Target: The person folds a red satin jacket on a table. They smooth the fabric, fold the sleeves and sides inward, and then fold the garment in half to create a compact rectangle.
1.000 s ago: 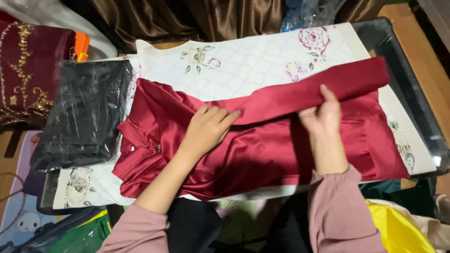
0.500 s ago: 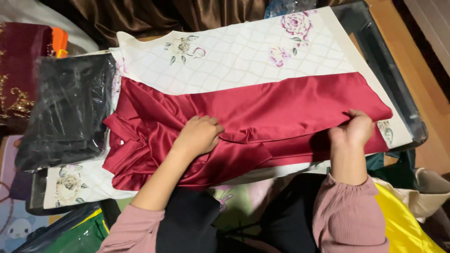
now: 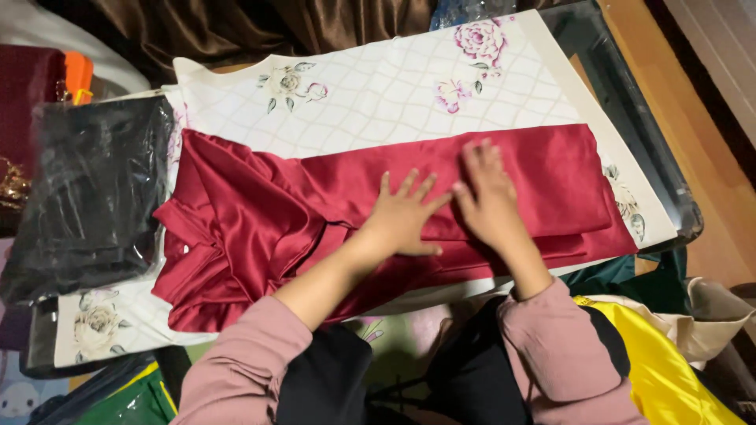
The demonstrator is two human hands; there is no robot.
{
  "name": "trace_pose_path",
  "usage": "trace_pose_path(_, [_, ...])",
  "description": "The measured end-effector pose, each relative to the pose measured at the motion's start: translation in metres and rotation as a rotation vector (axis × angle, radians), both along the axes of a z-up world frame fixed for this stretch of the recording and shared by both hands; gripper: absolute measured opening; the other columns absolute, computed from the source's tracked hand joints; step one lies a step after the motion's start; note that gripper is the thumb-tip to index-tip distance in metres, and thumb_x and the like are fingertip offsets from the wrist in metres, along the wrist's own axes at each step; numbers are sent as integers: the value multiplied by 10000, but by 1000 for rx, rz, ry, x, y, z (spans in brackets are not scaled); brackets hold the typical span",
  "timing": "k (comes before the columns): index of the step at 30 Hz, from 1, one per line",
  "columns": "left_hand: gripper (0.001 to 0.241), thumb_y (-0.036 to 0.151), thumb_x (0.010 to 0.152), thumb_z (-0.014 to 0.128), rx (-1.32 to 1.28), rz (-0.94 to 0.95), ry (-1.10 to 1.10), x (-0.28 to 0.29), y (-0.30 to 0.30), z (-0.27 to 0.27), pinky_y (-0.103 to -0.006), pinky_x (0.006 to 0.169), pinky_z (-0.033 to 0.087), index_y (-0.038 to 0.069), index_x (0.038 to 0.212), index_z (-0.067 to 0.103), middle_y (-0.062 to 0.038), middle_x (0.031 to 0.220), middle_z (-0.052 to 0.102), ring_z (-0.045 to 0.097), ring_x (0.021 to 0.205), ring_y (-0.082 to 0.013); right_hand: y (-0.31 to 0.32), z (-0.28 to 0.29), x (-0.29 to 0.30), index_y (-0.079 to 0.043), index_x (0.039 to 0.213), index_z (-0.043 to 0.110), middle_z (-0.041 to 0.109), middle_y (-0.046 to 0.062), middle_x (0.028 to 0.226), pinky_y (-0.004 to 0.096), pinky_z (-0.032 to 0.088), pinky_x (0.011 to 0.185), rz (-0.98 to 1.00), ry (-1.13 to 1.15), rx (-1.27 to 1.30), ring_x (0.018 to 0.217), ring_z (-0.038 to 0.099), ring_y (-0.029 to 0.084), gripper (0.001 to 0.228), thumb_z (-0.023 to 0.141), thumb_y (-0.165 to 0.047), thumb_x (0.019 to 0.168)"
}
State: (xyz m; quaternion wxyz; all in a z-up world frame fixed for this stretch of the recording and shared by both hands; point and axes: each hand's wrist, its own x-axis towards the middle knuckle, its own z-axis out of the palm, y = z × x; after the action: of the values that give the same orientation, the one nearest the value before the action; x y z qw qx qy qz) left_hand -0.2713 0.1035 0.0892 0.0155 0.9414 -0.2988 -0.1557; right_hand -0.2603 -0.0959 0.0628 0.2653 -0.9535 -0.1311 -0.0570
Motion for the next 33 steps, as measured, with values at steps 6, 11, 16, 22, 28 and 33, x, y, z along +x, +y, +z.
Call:
trace_pose_path(6, [830, 579, 968, 588, -55, 31, 172, -24, 1, -2, -817, 1143, 24, 298, 1643, 196, -101, 1745, 25, 3, 1589, -403, -20, -37, 23, -399, 1626, 307, 237, 31, 1719, 590, 190, 1220, 1, 75, -447, 1580, 186, 310, 561, 338, -501, 1075])
trace_pose_path(11, [760, 594, 1017, 502, -20, 56, 154, -24, 0, -14, -838, 1129, 28, 360, 1643, 139, -71, 1745, 2, -15, 1590, -384, -71, -49, 46, -317, 1620, 399, 347, 126, 1683, 604, 206, 1204, -169, -16, -433, 1552, 271, 361, 549, 317, -510, 1113])
trace_pose_path(16, [849, 771, 942, 404, -123, 66, 112, -22, 26, -7, -733, 1196, 150, 300, 1628, 233, -78, 1704, 250, 201, 1575, -326, -52, -18, 38, -185, 1657, 318, 240, 199, 1711, 641, 51, 1245, -341, 106, -339, 1588, 140, 347, 633, 255, -522, 1125])
trace_pose_path(22, [364, 256, 972, 572, -695, 241, -182, -51, 118, 48, -565, 967, 526, 75, 1261, 700, -190, 1133, 760, 714, 1092, -392, 60, 18, -14, -92, 1413, 637, 610, 211, 1445, 579, 336, 1173, 222, -178, -43, 1422, 489, 395, 398, 548, -276, 1072])
trace_pose_path(28, [752, 725, 844, 656, -379, 1055, -229, -122, 173, 28, -616, 853, 525, 60, 1184, 573, -216, 1144, 629, 651, 1092, -474, 129, 13, -75, -219, 1188, 700, 667, 18, 1191, 456, 476, 1062, 839, -315, 12, 1177, 634, 265, 734, 813, -703, 648])
trace_pose_path(33, [714, 446, 811, 829, -296, 983, 50, -143, 184, 7, -616, 957, 511, 66, 1327, 513, -240, 1335, 462, 540, 1242, -506, 155, -14, -98, -274, 1242, 607, 587, -24, 1259, 549, 357, 1177, 880, -475, -427, 1226, 559, 193, 792, 779, -685, 587])
